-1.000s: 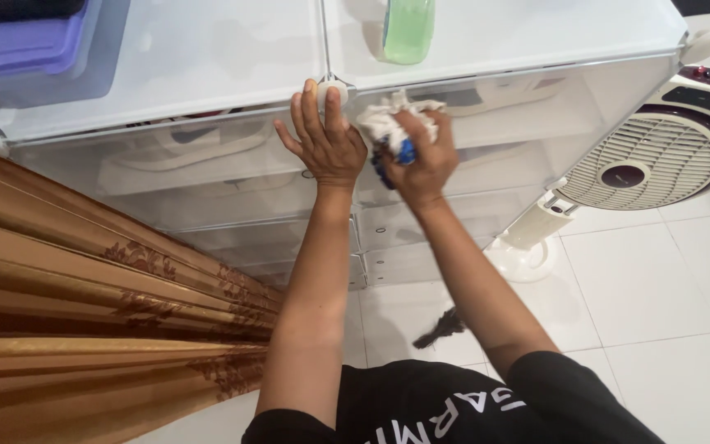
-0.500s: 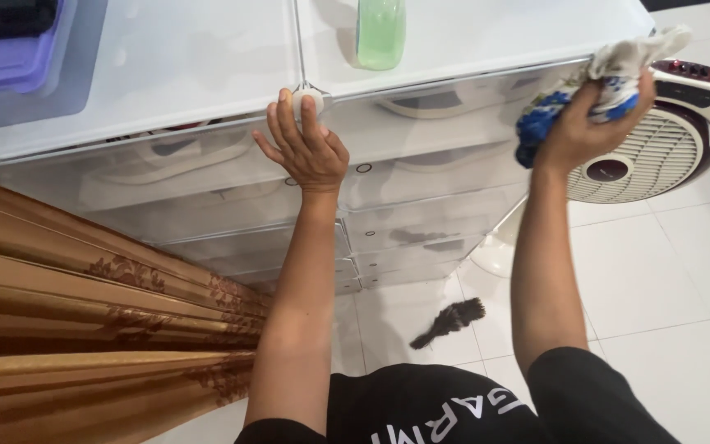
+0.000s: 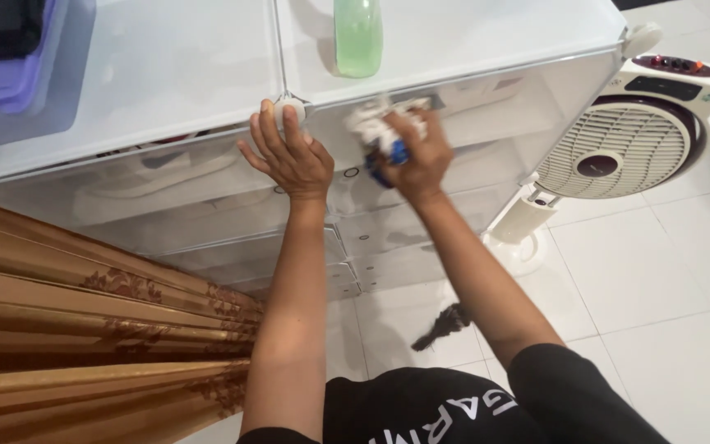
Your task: Cleaning the exterior and interior of a modular plastic shoe cabinet using a cleaning spray and a cloth.
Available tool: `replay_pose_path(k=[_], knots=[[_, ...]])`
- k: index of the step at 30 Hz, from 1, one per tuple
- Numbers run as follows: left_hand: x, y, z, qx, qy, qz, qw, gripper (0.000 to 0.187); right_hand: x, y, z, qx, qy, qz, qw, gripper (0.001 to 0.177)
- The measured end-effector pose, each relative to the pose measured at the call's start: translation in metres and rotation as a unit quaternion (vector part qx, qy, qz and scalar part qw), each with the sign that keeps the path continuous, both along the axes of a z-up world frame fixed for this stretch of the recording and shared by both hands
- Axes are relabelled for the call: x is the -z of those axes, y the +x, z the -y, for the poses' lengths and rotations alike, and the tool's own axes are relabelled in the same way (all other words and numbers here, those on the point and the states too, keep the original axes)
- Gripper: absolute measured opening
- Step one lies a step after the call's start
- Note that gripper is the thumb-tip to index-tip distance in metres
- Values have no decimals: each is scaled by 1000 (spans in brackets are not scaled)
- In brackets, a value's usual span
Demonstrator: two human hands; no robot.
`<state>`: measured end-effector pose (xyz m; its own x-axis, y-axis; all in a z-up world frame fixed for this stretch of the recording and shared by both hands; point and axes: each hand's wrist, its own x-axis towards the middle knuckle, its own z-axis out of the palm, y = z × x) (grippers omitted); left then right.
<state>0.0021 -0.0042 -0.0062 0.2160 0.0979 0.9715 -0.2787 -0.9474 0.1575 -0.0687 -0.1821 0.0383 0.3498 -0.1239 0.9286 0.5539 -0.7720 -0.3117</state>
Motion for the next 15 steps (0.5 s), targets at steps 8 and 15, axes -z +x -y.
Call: replay_pose_path(k=[8, 15], knots=[[1, 0, -2, 1, 0, -7, 1000, 46, 6, 7, 121, 74, 77, 72, 992, 38], [-2, -2, 2, 9, -17, -7, 1000, 47, 50, 22, 179, 65, 252, 126, 957, 42]])
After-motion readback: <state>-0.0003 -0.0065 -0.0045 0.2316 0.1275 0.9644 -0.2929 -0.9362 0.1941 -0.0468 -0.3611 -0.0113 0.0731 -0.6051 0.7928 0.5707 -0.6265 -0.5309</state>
